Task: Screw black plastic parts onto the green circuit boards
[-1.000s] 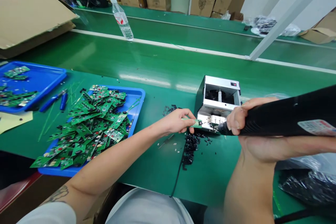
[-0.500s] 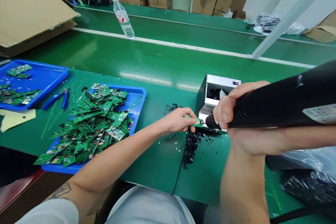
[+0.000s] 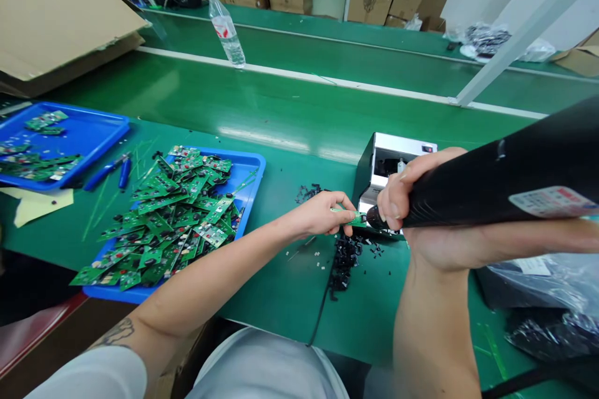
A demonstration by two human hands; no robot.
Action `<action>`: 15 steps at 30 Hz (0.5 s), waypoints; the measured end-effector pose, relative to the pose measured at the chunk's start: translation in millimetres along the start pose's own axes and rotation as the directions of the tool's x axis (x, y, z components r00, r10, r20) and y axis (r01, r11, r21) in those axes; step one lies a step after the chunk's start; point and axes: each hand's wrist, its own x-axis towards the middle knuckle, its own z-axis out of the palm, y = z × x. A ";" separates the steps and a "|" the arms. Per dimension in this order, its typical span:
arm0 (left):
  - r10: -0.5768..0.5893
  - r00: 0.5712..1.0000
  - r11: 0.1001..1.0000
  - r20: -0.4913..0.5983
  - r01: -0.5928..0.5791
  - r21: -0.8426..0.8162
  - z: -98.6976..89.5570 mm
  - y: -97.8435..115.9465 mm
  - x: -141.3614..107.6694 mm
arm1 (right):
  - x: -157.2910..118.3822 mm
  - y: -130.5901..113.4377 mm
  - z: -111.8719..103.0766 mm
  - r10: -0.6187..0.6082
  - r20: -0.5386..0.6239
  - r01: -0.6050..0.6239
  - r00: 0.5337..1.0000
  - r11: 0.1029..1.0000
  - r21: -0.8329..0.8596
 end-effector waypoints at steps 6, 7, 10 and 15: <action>0.011 1.000 1.000 0.000 -0.011 -0.006 0.3 -1.2 0.8 | 5.8 12.9 -6.3 -0.191 0.108 0.199 0.976 0.978 -0.065; 0.011 1.000 1.000 -0.001 -0.011 -0.005 0.4 -1.5 1.2 | 5.8 14.1 -6.8 -0.192 0.080 0.199 0.978 0.976 -0.085; 0.013 1.000 1.000 -0.010 -0.013 0.005 0.6 -1.8 1.7 | 5.1 15.7 -8.4 -0.168 0.037 0.172 0.985 0.972 -0.163; 0.015 1.000 1.000 -0.021 -0.014 0.025 1.1 0.0 0.3 | 4.2 16.7 -11.0 -0.182 0.112 0.193 0.977 0.976 -0.103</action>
